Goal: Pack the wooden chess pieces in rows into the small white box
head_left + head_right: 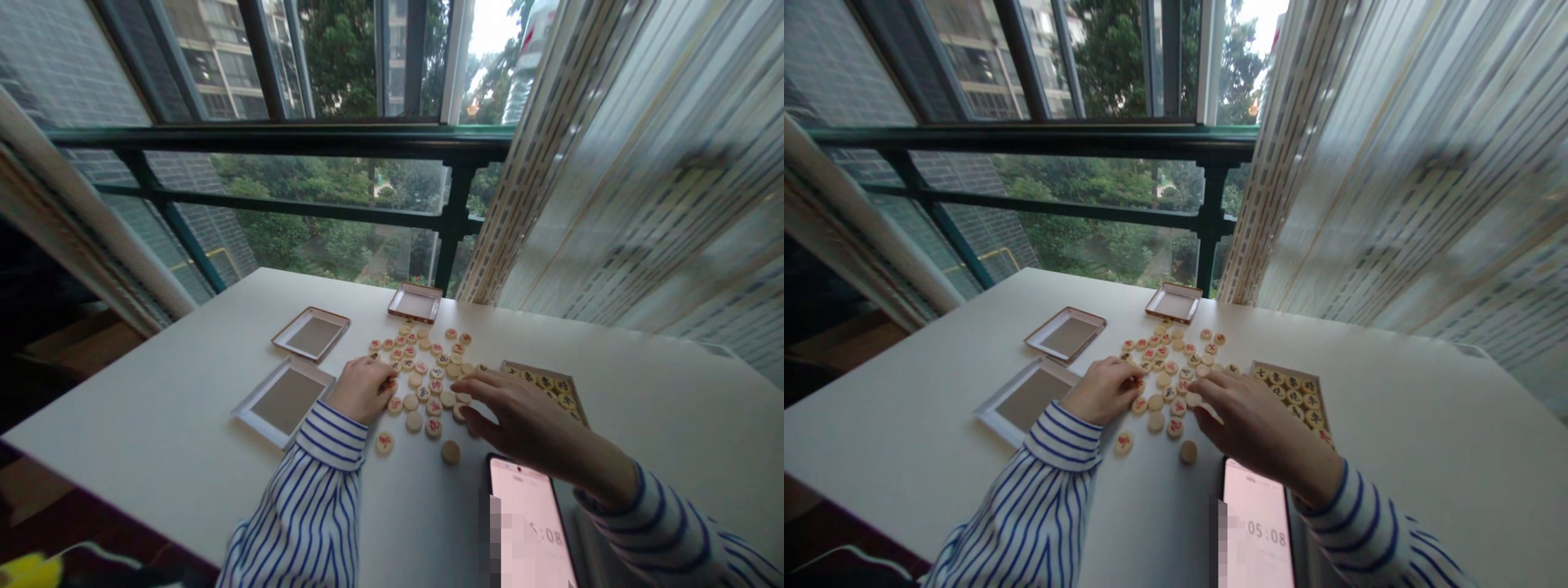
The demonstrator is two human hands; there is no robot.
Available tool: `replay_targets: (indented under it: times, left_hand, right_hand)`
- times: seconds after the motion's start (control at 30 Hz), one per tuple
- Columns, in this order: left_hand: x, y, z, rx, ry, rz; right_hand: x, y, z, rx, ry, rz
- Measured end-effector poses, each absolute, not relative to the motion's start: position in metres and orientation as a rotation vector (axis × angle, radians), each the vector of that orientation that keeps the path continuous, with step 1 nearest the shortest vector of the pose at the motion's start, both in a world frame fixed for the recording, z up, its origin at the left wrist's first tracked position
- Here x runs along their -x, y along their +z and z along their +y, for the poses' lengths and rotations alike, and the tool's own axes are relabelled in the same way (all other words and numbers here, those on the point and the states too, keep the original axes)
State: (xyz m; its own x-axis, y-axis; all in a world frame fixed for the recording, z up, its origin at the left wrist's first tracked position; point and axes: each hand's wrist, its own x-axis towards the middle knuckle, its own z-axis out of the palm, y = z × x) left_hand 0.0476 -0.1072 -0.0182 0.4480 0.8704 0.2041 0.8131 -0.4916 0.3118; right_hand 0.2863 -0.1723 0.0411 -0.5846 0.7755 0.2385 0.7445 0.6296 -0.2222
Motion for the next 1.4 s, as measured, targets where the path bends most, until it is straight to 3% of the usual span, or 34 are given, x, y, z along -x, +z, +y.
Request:
replay_targets:
  times: [0.5, 0.8, 1.4]
  left_hand:
    - [-0.031, 0.0, -0.107, -2.196, 1.263, 1.552]
    - [-0.025, -0.001, -0.104, -1.765, 1.566, 1.325]
    - [-0.062, -0.007, -0.115, -2.02, 1.368, 1.225]
  right_hand:
    - [-0.305, 0.038, -0.177, 1.315, 0.133, -2.477]
    - [-0.324, 0.046, -0.176, 1.391, 0.16, -2.423]
    - [-0.366, 0.053, -0.179, 1.418, 0.157, -2.469]
